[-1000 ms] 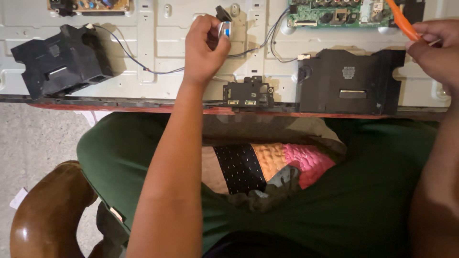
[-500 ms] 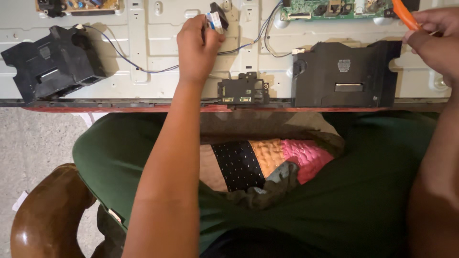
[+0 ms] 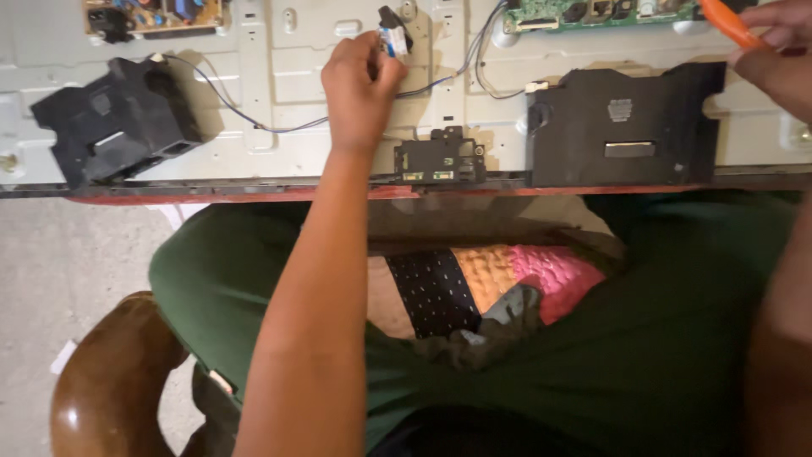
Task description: The person uses an orange plastic pry tool and a green screwdriver to manipulate wires and components inside an open television chassis. They disconnect and reconnect ribbon cables and connectors on the mainboard and power supply while seated.
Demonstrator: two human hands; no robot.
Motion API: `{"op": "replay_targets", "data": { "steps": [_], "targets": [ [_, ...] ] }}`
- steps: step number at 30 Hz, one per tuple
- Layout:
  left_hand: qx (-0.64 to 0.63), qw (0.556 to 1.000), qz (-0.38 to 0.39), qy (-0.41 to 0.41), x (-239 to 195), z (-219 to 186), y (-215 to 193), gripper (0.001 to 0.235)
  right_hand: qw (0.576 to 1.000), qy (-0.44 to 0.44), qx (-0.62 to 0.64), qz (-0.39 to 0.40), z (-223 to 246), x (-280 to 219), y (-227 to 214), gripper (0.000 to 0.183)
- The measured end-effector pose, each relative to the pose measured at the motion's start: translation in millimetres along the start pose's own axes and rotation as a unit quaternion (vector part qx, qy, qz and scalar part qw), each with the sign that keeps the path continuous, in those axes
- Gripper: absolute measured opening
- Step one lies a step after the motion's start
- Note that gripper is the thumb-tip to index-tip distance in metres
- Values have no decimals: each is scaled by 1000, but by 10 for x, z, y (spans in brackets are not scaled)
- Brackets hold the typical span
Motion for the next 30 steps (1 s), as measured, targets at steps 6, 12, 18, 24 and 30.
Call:
{"op": "replay_targets", "data": {
  "steps": [6,12,18,24,30],
  "targets": [
    [-5,1000,10,7,0,24,32,9,992,-119,45,13,112,74,-8,27],
    [-17,1000,6,-3,26,-20,8,10,969,-145,-194,-34,864,-59,-143,27],
    [-125,989,62,-57,-9,59,91,9,937,-164,-305,-51,1153,102,82,31],
    [-112,992,61,-24,44,89,81,10,909,-195,-346,-129,1416,318,382,42],
    [-67,997,31,0,0,83,66,14,917,-221,-301,-141,1289,266,537,37]
  ]
}}
Point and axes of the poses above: each hand's wrist, its own x-axis towards the middle knuckle, its own y-axis out of the palm, z = x × y, the point moved 5 cm from there along x, towards the middle knuckle, and after that the axes turned 13 degrees about x, right-handed, at the moved point
